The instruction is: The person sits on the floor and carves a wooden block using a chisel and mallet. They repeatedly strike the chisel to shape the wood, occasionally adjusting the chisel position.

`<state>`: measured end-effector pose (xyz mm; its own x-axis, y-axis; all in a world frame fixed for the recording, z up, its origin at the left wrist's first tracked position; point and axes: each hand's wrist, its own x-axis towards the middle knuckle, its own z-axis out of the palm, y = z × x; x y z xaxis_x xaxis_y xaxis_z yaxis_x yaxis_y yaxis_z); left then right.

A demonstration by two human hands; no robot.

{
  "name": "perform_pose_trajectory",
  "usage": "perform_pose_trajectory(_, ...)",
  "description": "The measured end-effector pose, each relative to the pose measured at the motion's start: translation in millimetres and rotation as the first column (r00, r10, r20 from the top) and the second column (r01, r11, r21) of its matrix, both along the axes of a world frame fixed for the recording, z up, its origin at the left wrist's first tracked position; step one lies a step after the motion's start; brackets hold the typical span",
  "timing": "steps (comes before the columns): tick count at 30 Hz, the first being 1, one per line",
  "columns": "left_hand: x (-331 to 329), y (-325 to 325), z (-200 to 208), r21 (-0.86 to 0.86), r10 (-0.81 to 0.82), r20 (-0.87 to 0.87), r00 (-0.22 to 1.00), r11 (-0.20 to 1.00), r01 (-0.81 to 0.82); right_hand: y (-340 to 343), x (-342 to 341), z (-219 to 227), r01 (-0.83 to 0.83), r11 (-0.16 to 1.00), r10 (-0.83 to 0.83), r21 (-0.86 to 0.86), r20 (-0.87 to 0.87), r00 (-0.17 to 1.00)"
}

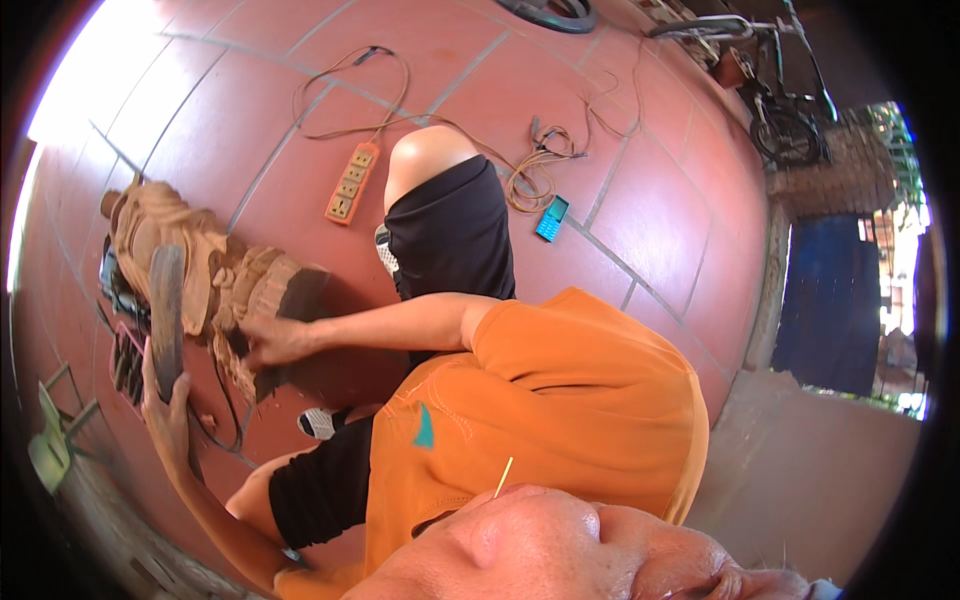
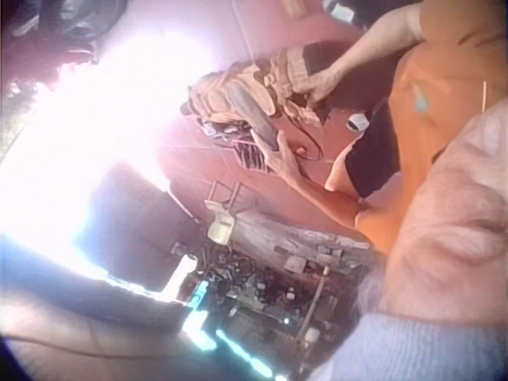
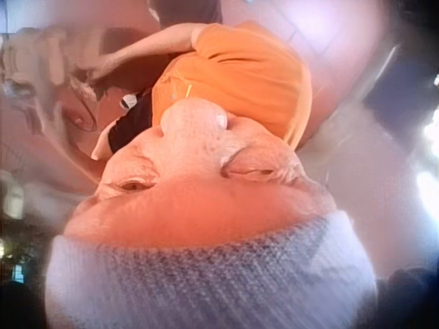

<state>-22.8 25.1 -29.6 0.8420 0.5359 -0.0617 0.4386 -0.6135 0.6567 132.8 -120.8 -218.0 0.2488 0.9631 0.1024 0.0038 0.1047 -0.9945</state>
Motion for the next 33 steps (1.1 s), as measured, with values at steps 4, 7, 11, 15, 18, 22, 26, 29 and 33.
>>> perform_pose_trajectory(4,8,8,-10,-0.064,-0.029,0.059,0.998,0.997,0.032,1,2,-11,0.078,0.971,-0.133,0.227,0.24,0.962)
perform_pose_trajectory(7,3,11,-12,-0.076,-0.019,0.089,0.996,0.997,0.026,-2,23,5,0.152,0.975,-0.185,0.16,0.217,0.958)
perform_pose_trajectory(11,6,14,-18,-0.136,-0.001,0.085,0.996,0.991,0.012,-7,31,-1,0.146,0.942,-0.235,0.302,0.285,0.929)
perform_pose_trajectory(15,8,9,-15,-0.099,-0.02,0.057,0.998,0.995,0.025,-7,3,-21,-0.036,0.95,-0.162,0.312,0.585,0.794)
perform_pose_trajectory(18,6,8,-10,-0.135,0.026,0.01,1.0,0.991,-0.025,-33,-9,16,-0.312,0.94,0.231,0.136,0.418,0.879)
perform_pose_trajectory(22,11,1,-10,-0.079,0.026,0.101,0.994,0.997,-0.018,-26,-9,5,-0.235,0.921,0.092,0.311,0.412,0.906)
perform_pose_trajectory(26,11,-6,-7,-0.186,0.097,0.118,0.988,0.98,-0.074,-17,0,3,0.034,0.934,-0.153,0.356,0.311,0.938)
perform_pose_trajectory(29,10,-5,-10,-0.205,0.096,0.151,0.984,0.977,-0.064,-20,-2,2,0.057,0.947,-0.142,0.316,0.252,0.957)
perform_pose_trajectory(33,11,-7,-7,-0.219,0.1,0.17,0.98,0.974,-0.061,-11,-19,-13,0.199,0.977,-0.208,0.075,0.132,0.969)
